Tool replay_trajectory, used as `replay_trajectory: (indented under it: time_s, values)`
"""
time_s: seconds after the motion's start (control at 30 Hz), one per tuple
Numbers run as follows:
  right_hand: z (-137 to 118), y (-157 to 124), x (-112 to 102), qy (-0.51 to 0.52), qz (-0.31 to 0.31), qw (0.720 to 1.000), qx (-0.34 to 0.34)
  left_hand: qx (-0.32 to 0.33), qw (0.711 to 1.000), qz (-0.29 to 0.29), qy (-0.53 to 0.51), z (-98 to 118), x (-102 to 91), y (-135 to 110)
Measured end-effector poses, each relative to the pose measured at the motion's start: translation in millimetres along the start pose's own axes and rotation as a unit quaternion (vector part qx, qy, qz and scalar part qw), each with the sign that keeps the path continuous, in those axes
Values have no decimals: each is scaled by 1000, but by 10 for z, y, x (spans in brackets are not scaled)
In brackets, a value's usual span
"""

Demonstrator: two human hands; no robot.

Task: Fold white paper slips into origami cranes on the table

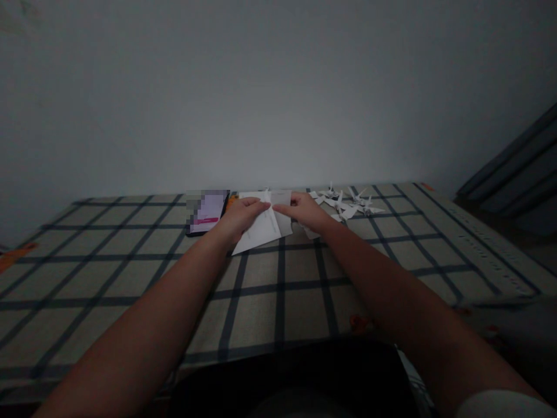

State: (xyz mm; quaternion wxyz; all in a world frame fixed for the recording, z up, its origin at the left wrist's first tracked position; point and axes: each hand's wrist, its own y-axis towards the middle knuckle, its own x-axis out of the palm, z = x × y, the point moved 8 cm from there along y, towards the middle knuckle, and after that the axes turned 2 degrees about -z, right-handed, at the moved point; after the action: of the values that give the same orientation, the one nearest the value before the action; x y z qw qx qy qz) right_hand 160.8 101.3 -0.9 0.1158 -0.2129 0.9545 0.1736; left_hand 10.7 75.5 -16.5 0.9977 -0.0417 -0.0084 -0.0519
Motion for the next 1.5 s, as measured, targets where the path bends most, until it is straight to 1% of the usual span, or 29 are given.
replay_trajectory:
  time_s: [0.1, 0.23, 0.37, 0.53, 0.63, 0.73, 0.8, 0.93, 1.0, 1.13, 1.27, 1.33, 1.43, 1.5]
  values:
    - [50, -9, 4, 38, -6, 999, 27, -6, 1000, -6, 6, -9, 7, 1]
    - [35, -24, -5, 58, 3, 998, 39, -10, 1000, -13, 0, 5, 39, -26]
    - [24, -25, 22, 73, -17, 997, 33, -4, 1000, -12, -2, 34, 55, -54]
    - [59, -9, 38, 65, -35, 997, 25, -4, 1000, -16, 3, 22, 55, -34]
    - [56, 13, 28, 39, -20, 999, 15, 5, 1000, -19, -5, 31, 56, -28]
    - [13, 28, -11, -19, 18, 1000, -3, 2, 1000, -20, -17, 32, 57, -34]
    - [-3, 26, -16, -22, 24, 999, -9, -2, 1000, -17, -19, 29, 54, -37]
    - [70, 7, 22, 46, -7, 998, 29, -15, 1000, -7, -12, 10, 39, -33]
    - [99, -2, 19, 56, -10, 997, 42, -20, 1000, -10, -7, 4, 41, -31]
    - [88, -2, 13, 61, -16, 997, 35, -12, 1000, -19, 10, 20, 49, -44]
    - [76, -6, 41, 76, -38, 996, 34, -6, 999, -27, 17, 22, 58, -48]
    - [73, -7, 38, 62, -36, 997, 34, -3, 1000, -25, 13, 22, 57, -38]
    - [44, 2, -1, -2, -8, 1000, 19, -4, 1000, -12, -6, 15, 47, -20]
    - [17, 9, -16, -23, 4, 1000, 4, -4, 1000, -7, -12, 14, 46, -15]
